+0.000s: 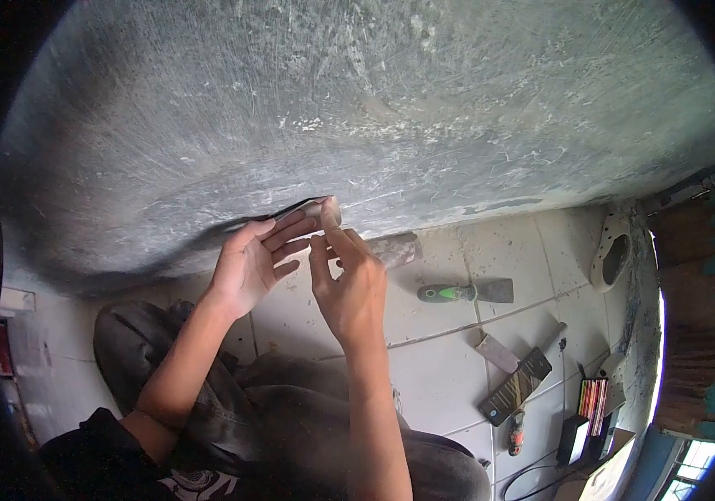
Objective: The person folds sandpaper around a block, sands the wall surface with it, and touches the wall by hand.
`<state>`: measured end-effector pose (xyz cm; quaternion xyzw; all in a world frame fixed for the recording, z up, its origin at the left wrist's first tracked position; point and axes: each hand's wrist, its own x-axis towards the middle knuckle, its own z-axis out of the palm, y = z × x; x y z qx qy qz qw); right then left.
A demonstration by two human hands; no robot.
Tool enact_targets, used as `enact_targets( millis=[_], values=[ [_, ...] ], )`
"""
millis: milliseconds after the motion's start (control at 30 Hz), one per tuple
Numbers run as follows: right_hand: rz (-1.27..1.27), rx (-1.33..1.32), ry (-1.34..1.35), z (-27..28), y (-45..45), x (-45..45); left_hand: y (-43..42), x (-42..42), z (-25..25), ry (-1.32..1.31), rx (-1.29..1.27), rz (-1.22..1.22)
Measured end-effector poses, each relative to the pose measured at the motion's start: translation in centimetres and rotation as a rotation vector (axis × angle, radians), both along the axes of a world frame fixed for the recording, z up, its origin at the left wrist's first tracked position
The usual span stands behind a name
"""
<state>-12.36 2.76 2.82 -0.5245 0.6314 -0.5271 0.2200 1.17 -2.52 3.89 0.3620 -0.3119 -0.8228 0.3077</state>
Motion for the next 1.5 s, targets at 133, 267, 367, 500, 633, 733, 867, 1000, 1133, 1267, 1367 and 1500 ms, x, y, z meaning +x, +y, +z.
enact_targets(
  millis=[133, 267, 367, 500, 633, 733, 867, 1000, 1133, 1267, 1367, 1500],
  values=[
    [-0.004, 0.013, -0.010, 0.1, 0.1, 0.1, 0.0, 0.0, 0.1, 0.001, 0.005, 0.000],
    [0.003, 0.017, 0.009, 0.1, 0.1, 0.0, 0.0, 0.0, 0.0, 0.001, 0.002, -0.005],
    [0.010, 0.017, 0.011, 0.3, 0.1, 0.0, 0.0, 0.1, -0.1, 0.008, 0.001, -0.009],
    [0.008, 0.002, -0.007, 0.1, 0.0, 0.1, -0.1, 0.0, -0.1, 0.007, -0.012, -0.013],
    [0.013, 0.023, -0.009, 0.3, 0.1, 0.0, -0.1, 0.1, -0.2, 0.014, -0.028, -0.031],
    [0.011, 0.022, -0.024, 0.2, 0.2, -0.1, 0.1, 0.0, 0.0, -0.022, -0.021, -0.032],
    [-0.001, 0.071, -0.012, -0.4, 0.4, -0.2, 0.2, 0.0, -0.1, -0.107, -0.108, -0.056],
    [0.060, 0.040, -0.028, -2.4, 0.3, -0.1, 0.4, 0.1, 0.0, -0.264, -0.131, -0.006],
    [0.069, 0.064, -0.039, 0.6, 1.3, 0.7, 0.0, 0.8, -2.3, -0.144, -0.228, 0.016],
    [0.077, 0.091, -0.003, -0.7, 1.1, 1.7, -0.2, 0.6, -3.7, -0.180, -0.270, 0.107],
    [0.040, 0.161, 0.021, -2.5, -0.6, 2.4, -1.8, 2.1, -5.3, 0.064, -0.321, -0.082],
    [0.099, 0.280, 0.068, -2.2, -0.5, 2.3, -0.3, 0.8, -2.7, -0.036, -0.497, -0.193]
  ],
)
